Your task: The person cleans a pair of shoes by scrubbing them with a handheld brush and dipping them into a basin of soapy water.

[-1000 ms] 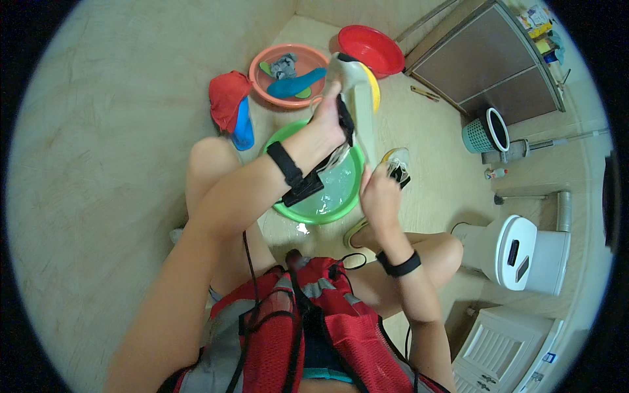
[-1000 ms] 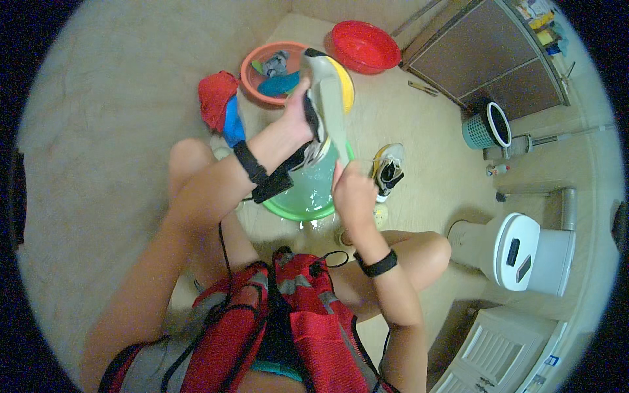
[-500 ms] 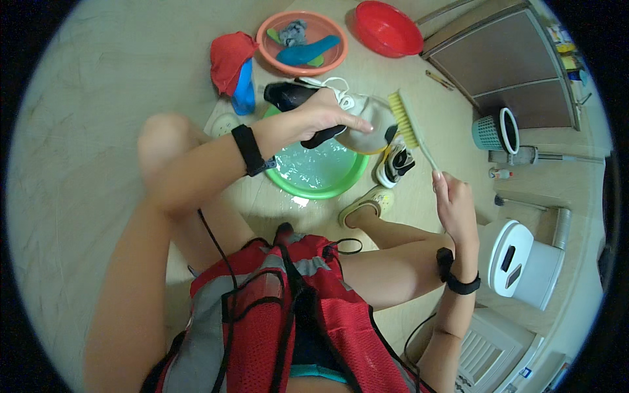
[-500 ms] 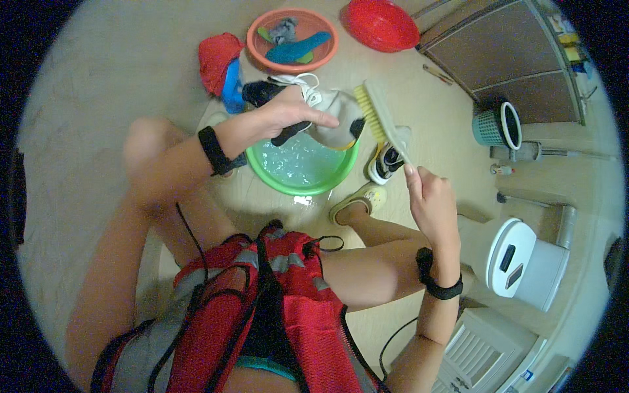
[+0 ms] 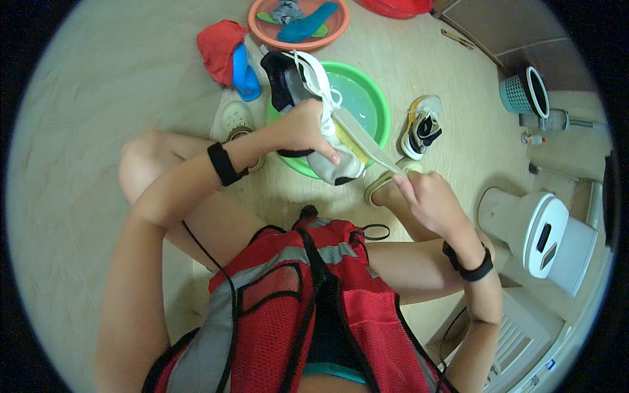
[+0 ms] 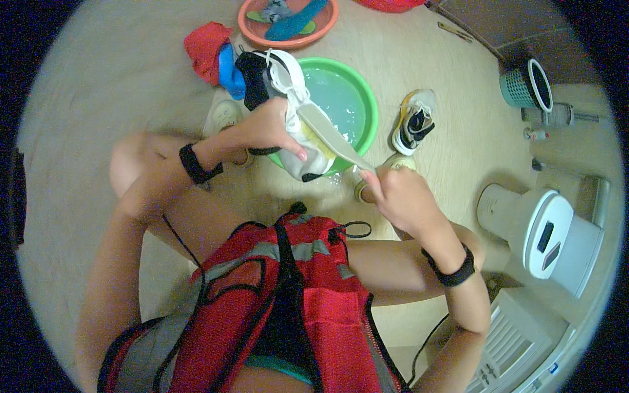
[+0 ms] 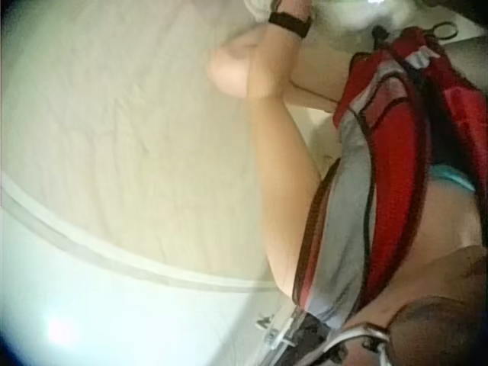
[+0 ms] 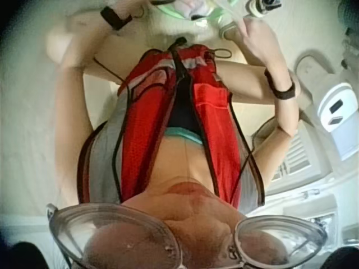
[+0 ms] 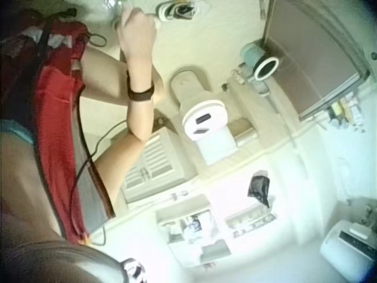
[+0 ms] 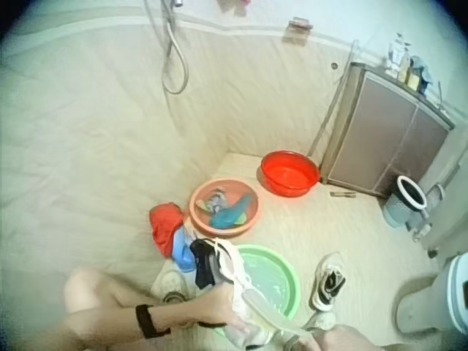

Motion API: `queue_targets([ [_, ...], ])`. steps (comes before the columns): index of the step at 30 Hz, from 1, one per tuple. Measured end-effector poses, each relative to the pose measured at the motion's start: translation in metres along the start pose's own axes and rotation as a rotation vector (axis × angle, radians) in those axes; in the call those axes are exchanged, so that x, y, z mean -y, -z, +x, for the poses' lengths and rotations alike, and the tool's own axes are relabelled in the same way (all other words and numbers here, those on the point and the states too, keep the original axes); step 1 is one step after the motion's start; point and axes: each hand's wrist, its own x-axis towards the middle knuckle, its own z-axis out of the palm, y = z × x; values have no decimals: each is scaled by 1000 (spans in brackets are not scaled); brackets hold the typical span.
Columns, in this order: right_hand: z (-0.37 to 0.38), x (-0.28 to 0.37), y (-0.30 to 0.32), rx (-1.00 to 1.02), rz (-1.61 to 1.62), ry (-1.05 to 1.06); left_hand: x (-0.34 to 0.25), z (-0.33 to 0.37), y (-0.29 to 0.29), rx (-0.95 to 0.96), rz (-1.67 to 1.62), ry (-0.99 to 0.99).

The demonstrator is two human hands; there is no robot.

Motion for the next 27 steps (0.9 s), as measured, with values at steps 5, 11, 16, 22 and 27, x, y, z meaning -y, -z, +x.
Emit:
queue_targets([
  [5,48,-8,-26,-180,167,4,2,20,-11,75,-171,153],
  [11,7,8,-7,-69,133,15,-10,7,2,88,-112,63],
  [16,40,17,2,-207,15,-15,-21,23,-2,16,-190,-53],
  [22,-13,13,-1,-65,21,-95,-24,5,9,59,76,4],
  [27,42,14,-4,-223,67,9,-37,8,-9,78,80,-99],
])
